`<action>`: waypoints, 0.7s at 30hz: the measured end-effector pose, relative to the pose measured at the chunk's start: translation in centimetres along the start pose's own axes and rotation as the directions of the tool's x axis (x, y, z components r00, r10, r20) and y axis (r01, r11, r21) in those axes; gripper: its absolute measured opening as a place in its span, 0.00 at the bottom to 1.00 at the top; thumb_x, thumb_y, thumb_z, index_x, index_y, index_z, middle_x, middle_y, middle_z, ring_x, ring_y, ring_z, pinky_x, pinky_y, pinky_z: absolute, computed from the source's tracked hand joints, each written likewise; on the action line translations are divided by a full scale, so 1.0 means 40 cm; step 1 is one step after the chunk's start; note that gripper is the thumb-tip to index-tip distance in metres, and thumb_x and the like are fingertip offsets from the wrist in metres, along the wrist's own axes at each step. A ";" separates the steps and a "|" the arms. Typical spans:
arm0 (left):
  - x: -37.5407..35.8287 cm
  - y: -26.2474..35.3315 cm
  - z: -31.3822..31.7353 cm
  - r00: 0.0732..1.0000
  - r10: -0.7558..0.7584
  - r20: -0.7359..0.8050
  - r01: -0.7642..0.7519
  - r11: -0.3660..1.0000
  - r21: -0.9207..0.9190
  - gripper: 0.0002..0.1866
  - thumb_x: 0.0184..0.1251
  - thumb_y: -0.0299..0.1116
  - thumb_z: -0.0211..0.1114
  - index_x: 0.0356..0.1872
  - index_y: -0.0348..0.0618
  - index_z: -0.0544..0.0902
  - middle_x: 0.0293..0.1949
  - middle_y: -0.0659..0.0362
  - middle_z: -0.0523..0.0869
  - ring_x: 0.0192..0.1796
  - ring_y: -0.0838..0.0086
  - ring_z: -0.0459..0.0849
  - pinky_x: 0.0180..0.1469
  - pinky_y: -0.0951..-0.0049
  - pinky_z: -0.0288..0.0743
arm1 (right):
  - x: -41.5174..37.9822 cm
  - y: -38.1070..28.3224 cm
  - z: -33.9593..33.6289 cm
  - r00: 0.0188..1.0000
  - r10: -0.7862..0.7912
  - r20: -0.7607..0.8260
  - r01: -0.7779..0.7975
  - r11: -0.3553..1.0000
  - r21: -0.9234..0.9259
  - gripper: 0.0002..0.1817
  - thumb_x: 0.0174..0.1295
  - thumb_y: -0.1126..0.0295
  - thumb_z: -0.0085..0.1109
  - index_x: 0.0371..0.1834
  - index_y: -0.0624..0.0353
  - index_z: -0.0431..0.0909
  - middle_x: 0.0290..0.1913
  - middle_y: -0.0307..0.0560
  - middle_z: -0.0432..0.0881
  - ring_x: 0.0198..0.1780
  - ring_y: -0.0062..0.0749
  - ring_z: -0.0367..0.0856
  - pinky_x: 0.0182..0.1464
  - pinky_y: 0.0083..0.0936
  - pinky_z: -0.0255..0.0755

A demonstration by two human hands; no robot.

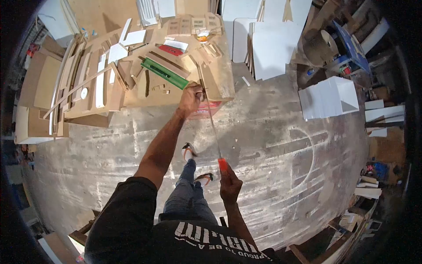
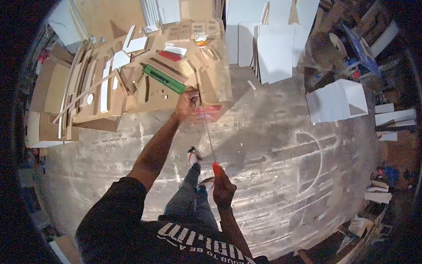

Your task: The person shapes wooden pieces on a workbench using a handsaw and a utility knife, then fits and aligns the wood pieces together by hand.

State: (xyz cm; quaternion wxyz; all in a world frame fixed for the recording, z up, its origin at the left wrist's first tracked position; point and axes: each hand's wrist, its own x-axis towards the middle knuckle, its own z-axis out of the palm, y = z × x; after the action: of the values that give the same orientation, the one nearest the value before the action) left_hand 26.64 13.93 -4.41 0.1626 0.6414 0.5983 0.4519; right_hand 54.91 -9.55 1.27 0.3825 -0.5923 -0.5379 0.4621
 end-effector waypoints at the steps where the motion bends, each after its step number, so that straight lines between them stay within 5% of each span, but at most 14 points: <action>1: -0.002 -0.042 0.026 0.993 0.107 -0.054 -0.109 0.994 -0.031 0.11 0.46 0.14 0.56 0.30 0.37 0.83 0.28 0.49 0.79 0.34 0.56 0.78 0.36 0.61 0.72 | -0.011 0.014 -0.003 1.000 0.021 -0.001 -0.021 1.000 0.007 0.18 0.73 0.68 0.56 0.62 0.61 0.79 0.25 0.28 0.75 0.23 0.09 0.63 0.22 0.16 0.56; 8: -0.013 -0.052 0.032 0.990 0.139 -0.033 -0.139 0.990 -0.003 0.10 0.48 0.14 0.58 0.31 0.36 0.83 0.27 0.51 0.79 0.31 0.56 0.77 0.34 0.62 0.71 | 0.047 -0.031 0.043 1.000 -0.005 0.020 0.004 0.998 0.059 0.17 0.73 0.67 0.55 0.60 0.63 0.80 0.34 0.37 0.86 0.25 0.11 0.68 0.26 0.16 0.64; 9: -0.016 -0.050 0.031 0.992 0.127 -0.024 -0.128 0.992 -0.022 0.10 0.47 0.14 0.59 0.30 0.36 0.82 0.27 0.51 0.79 0.31 0.56 0.77 0.34 0.62 0.72 | 0.093 -0.061 0.073 0.962 -0.265 -0.063 0.257 0.960 -0.109 0.17 0.73 0.66 0.54 0.59 0.64 0.81 0.36 0.42 0.88 0.27 0.14 0.71 0.27 0.19 0.66; 12: -0.022 -0.113 0.080 0.995 -0.060 -0.078 0.033 0.950 -0.310 0.09 0.45 0.13 0.59 0.28 0.36 0.81 0.27 0.50 0.79 0.32 0.56 0.78 0.36 0.61 0.72 | 0.078 -0.066 0.070 0.999 -0.042 0.002 0.042 0.996 -0.077 0.17 0.73 0.66 0.55 0.59 0.64 0.80 0.41 0.46 0.89 0.29 0.17 0.73 0.30 0.21 0.70; 14: -0.025 -0.120 0.094 0.988 -0.110 -0.113 0.067 0.940 -0.334 0.09 0.44 0.13 0.59 0.28 0.35 0.81 0.28 0.50 0.80 0.33 0.55 0.79 0.37 0.60 0.73 | 0.032 -0.044 0.053 0.995 -0.100 -0.021 0.099 0.995 -0.012 0.17 0.73 0.66 0.54 0.59 0.63 0.81 0.42 0.46 0.89 0.31 0.16 0.73 0.31 0.21 0.70; 16: -0.025 -0.072 0.065 0.992 -0.014 -0.122 0.002 0.996 -0.094 0.10 0.44 0.13 0.58 0.28 0.35 0.81 0.28 0.50 0.81 0.35 0.55 0.80 0.38 0.60 0.74 | 0.014 -0.033 0.049 0.987 -0.153 -0.039 0.155 0.987 0.043 0.17 0.73 0.66 0.55 0.59 0.64 0.81 0.43 0.45 0.89 0.31 0.14 0.73 0.31 0.20 0.70; 17: -0.039 -0.111 0.085 0.992 -0.105 -0.071 0.091 0.980 -0.179 0.10 0.44 0.13 0.59 0.29 0.35 0.82 0.29 0.50 0.82 0.36 0.54 0.81 0.39 0.60 0.75 | 0.040 -0.039 0.056 1.000 0.004 0.016 -0.004 0.999 0.042 0.18 0.74 0.65 0.55 0.59 0.63 0.81 0.44 0.42 0.88 0.30 0.14 0.73 0.32 0.18 0.69; 20: -0.030 -0.155 0.086 0.982 -0.187 -0.003 0.181 0.953 -0.244 0.10 0.45 0.14 0.60 0.30 0.35 0.83 0.30 0.49 0.82 0.37 0.53 0.81 0.39 0.60 0.75 | 0.153 -0.057 0.110 0.996 -0.090 0.021 0.092 0.982 -0.167 0.17 0.72 0.64 0.56 0.58 0.61 0.81 0.45 0.56 0.88 0.34 0.26 0.87 0.33 0.26 0.77; 21: -0.019 -0.093 0.051 0.995 -0.099 -0.024 0.094 0.983 -0.157 0.10 0.45 0.14 0.60 0.30 0.35 0.83 0.30 0.49 0.82 0.38 0.52 0.81 0.40 0.59 0.75 | 0.151 -0.030 0.119 0.929 -0.365 -0.058 0.353 0.924 -0.148 0.17 0.72 0.65 0.57 0.58 0.61 0.81 0.42 0.56 0.88 0.30 0.25 0.85 0.31 0.26 0.76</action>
State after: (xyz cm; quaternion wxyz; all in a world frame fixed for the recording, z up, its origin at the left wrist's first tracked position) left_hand 26.00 14.78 -8.59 0.2244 0.5898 0.5942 0.4987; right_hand 49.96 -3.61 0.25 0.4423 -0.5272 -0.6506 0.3213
